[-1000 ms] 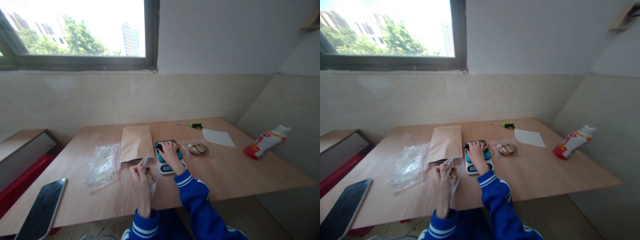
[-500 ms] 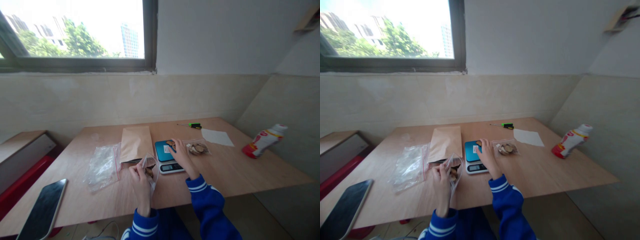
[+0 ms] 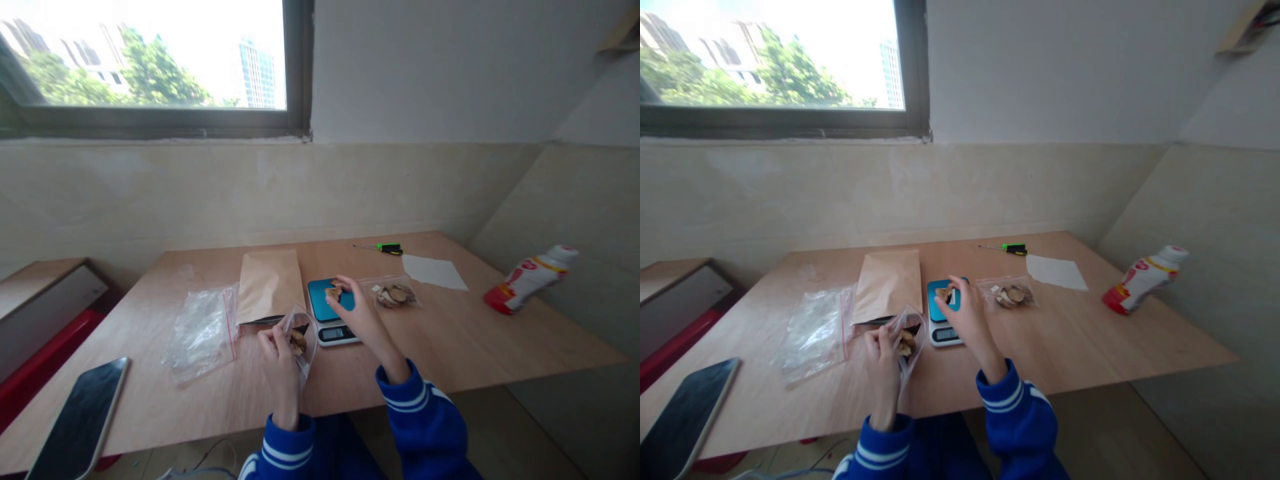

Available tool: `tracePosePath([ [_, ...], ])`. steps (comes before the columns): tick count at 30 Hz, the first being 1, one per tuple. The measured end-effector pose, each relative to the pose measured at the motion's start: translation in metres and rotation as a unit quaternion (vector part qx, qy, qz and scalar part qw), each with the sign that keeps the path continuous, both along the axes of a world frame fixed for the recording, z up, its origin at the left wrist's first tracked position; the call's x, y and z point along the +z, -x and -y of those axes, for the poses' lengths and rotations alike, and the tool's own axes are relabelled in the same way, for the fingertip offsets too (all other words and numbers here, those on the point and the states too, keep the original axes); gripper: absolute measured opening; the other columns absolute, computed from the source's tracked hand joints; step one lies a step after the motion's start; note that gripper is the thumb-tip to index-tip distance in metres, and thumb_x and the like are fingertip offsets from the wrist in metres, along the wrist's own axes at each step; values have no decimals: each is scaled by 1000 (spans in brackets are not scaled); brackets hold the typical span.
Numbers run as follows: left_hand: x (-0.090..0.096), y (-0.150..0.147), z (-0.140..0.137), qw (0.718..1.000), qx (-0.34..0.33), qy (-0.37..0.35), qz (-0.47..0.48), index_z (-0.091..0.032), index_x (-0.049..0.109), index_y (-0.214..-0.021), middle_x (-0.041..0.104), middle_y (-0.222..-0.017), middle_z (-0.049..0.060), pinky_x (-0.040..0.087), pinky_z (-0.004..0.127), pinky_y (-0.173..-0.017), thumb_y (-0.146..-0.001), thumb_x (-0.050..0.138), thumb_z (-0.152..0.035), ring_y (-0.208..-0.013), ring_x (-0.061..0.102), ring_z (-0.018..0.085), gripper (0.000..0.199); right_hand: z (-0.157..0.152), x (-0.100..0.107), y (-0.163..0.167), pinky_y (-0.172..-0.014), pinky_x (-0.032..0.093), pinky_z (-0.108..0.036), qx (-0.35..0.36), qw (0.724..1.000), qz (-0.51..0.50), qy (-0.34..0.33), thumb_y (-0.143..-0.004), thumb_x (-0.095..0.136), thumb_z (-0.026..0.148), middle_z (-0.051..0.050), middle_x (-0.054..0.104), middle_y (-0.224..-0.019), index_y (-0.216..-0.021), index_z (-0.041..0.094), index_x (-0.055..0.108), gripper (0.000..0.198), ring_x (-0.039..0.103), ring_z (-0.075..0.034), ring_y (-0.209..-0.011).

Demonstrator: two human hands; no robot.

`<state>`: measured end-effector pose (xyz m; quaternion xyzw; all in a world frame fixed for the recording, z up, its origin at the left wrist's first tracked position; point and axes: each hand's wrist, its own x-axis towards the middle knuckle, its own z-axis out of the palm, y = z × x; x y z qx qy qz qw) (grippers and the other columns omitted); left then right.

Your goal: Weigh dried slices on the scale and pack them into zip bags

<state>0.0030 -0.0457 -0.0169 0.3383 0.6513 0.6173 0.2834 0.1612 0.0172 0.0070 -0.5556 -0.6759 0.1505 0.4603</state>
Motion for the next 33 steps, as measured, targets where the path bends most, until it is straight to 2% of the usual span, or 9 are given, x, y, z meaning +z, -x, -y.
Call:
tracePosePath([
  [2,-1,0,-1,1000,0,-1,-4,-21,48,-77,64,-73,4,46,33,-63,-89,39,-50,-69,63,20,33,7,10,8,-96,44,-39,89,995,-30,26,-84,58,43,-10,63,-121,-126,23,51,47,58,-23,-113],
  [4,-2,0,-2,1000,3,7,-18,-21,47,-78,64,-74,5,46,35,-65,-89,38,-51,-71,64,22,33,4,10,11,-97,45,-39,112,992,-47,40,-89,52,44,-9,61,-125,-124,23,53,41,56,-22,-116],
  [7,-3,3,-2,999,13,27,-34,-22,46,-76,62,-71,4,46,36,-66,-90,36,-51,-70,63,23,34,-18,-8,3,-97,44,-41,39,999,-24,17,-91,45,41,-11,62,-122,-120,20,56,37,56,-23,-116],
  [10,-7,5,-3,999,20,27,-8,-22,45,-75,62,-72,3,46,36,-67,-89,38,-51,-72,64,23,33,-46,-33,-10,-102,38,-43,-38,995,94,-20,-90,46,29,-15,57,-127,-121,16,55,36,49,-26,-122],
  [14,-10,6,-4,999,20,5,48,-21,46,-77,67,-81,5,49,36,-72,-89,41,-51,-81,66,22,32,-67,-51,-17,-97,37,-41,-82,969,233,24,-86,51,22,-15,60,-123,-119,13,57,35,50,-28,-117],
  [18,-9,7,-4,998,25,-18,62,-20,46,-78,68,-90,8,50,37,-76,-90,41,-49,-87,67,22,31,-67,-49,-17,-88,36,-40,-109,963,244,45,-87,51,21,-12,66,-105,-102,16,65,22,54,-28,-104],
  [26,5,3,0,994,28,-38,95,-20,46,-74,71,-85,9,54,36,-68,-88,44,-44,-82,70,22,29,-46,-30,-16,-83,35,-38,-136,969,204,24,-87,53,21,-9,66,-96,-83,19,69,17,55,-26,-95],
  [29,7,2,0,990,14,-45,130,-20,46,-75,71,-89,9,55,36,-74,-89,44,-42,-86,70,21,27,-30,-11,-9,-85,40,-39,-73,993,89,-15,-87,54,26,-9,67,-96,-83,20,69,17,58,-24,-94],
  [33,5,1,1,988,6,-37,148,-19,47,-79,72,-89,9,55,36,-73,-89,46,-44,-84,70,21,26,0,21,6,-93,44,-36,130,990,-44,-9,-88,56,33,-6,67,-103,-90,23,70,17,60,-20,-103],
])
